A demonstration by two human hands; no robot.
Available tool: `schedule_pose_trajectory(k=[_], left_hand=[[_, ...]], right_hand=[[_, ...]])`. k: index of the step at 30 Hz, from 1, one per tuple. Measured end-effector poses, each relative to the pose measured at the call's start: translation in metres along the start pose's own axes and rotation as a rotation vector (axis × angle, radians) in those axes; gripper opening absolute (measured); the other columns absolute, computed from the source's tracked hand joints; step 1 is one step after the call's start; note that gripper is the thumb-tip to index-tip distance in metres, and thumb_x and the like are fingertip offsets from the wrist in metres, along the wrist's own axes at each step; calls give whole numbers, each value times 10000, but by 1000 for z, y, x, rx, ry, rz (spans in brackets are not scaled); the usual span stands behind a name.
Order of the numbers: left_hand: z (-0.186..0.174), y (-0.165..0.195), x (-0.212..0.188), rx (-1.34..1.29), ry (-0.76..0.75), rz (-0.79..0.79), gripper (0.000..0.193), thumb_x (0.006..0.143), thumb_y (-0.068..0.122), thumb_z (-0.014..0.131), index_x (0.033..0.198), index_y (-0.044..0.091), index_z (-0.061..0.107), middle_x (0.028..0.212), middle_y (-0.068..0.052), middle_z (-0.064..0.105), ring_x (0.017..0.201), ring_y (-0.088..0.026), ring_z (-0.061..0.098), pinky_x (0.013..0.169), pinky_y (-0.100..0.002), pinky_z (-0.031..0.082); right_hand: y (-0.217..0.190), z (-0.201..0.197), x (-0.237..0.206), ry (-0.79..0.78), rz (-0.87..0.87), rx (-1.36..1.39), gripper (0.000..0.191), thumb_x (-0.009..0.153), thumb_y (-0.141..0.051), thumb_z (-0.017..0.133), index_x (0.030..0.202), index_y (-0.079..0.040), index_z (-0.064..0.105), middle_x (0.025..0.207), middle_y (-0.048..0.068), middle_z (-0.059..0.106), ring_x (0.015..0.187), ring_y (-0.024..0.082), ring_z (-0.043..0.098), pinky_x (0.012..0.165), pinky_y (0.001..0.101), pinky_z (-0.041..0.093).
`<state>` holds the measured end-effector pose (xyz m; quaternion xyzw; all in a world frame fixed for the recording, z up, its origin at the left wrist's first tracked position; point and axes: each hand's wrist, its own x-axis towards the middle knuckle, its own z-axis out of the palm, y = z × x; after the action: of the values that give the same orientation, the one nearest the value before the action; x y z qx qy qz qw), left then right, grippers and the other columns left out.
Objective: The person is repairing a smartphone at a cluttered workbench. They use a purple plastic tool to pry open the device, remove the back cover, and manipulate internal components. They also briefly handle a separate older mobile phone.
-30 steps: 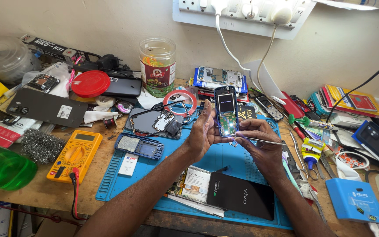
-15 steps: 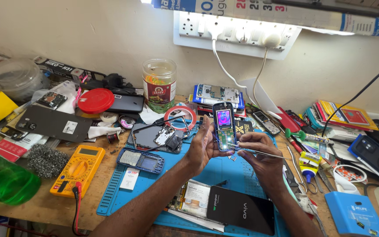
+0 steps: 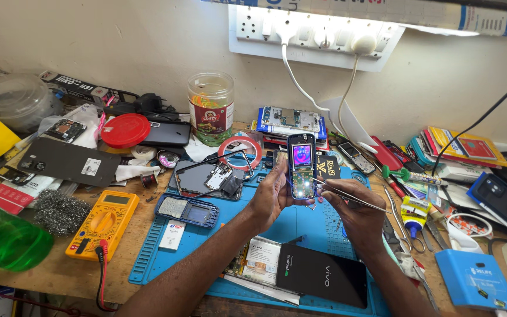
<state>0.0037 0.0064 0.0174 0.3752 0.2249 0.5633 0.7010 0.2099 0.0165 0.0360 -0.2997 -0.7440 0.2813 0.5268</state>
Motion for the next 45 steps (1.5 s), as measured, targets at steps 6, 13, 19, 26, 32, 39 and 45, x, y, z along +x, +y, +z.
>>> schedule_pose_trajectory(k=[6,13,19,26,32,39,45], left_hand=[[-1,-5,-1,-7,-8,-31,761,1053,626,282,1446,-3,454,1250,-187,662,1058,-232,698,927,-410,595],[7,-1,-4,131,8,-1,781,1028,633,251,1480,14,404,1302,-194,635,1144,-221,686,971,-431,598],[10,1,-4,159,12,11,778,1010,628,227,1484,29,377,1312,-210,621,1167,-236,672,960,-453,600],[9,-1,-4,144,6,5,801,1025,636,232,1484,-2,385,1323,-224,618,1182,-264,668,985,-453,590],[9,-1,-4,167,12,12,798,998,647,237,1501,38,355,1327,-222,615,1194,-256,663,974,-455,599],[7,-3,-3,154,8,13,824,997,656,245,1520,26,334,1329,-230,614,1186,-265,667,973,-453,599],[6,-5,-2,144,15,11,822,993,650,253,1521,23,321,1320,-237,617,1171,-269,673,969,-453,602]], right_hand=[[-1,2,1,-6,-97,-77,264,850,-61,809,1109,-43,765,1073,114,752,1000,173,726,880,297,581],[2,1,0,-16,-93,-99,254,852,-90,807,1102,-65,775,1055,102,764,1001,174,726,871,300,576],[7,1,1,-14,-97,-101,236,865,-91,799,1099,-67,774,1053,101,768,1002,174,725,871,300,581],[10,2,0,-3,-64,-80,224,876,-82,791,1099,-61,774,1051,102,766,997,175,721,866,300,581],[11,1,0,-13,-72,-92,216,884,-89,786,1098,-66,775,1052,105,767,996,172,727,856,301,594],[13,1,0,-23,-66,-69,215,888,-90,779,1102,-65,769,1057,116,764,1000,172,730,845,297,603],[15,1,-1,-36,-44,-32,204,894,-84,768,1096,-58,762,1073,126,756,1009,169,732,836,290,618]])
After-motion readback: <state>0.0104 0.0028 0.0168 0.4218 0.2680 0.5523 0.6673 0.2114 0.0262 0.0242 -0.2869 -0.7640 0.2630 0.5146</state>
